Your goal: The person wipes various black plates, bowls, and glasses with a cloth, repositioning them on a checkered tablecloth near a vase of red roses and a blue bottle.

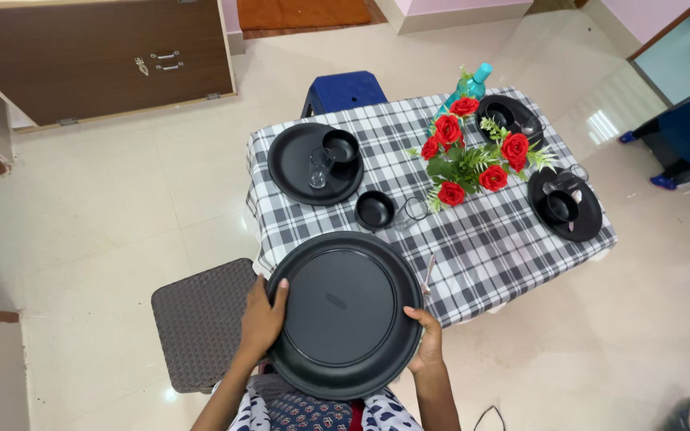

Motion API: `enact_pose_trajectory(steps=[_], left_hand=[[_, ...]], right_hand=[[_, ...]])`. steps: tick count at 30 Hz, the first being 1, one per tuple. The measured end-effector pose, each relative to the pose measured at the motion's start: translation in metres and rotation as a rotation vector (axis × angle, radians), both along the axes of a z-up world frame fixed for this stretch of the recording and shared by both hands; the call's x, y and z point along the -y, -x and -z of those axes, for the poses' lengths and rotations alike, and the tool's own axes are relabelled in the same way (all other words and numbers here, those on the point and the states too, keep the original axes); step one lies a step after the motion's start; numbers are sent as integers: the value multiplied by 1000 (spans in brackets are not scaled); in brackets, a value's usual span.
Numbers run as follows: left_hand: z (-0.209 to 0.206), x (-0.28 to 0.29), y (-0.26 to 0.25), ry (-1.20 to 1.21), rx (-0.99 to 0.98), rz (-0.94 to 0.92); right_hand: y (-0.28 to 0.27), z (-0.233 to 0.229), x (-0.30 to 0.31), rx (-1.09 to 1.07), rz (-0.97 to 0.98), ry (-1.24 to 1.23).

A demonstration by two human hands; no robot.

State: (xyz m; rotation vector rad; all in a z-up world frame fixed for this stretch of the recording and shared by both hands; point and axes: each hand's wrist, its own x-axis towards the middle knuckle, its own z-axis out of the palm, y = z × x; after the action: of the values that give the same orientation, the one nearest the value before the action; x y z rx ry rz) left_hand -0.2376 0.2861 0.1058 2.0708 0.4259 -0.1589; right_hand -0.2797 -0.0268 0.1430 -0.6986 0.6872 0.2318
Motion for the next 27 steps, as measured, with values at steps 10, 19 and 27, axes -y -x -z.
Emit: enact_pose_trajectory(steps=[10, 19, 27], left_hand=[[-55, 22, -15, 561, 165, -320], [-103, 146, 22, 102, 509, 181], [-106, 169, 10, 196, 641, -115]], right_hand=[[-38, -15, 9, 410, 140, 950], [-69, -43, -3, 1198, -138, 1639], [-36, -27, -20, 942, -146, 1290]])
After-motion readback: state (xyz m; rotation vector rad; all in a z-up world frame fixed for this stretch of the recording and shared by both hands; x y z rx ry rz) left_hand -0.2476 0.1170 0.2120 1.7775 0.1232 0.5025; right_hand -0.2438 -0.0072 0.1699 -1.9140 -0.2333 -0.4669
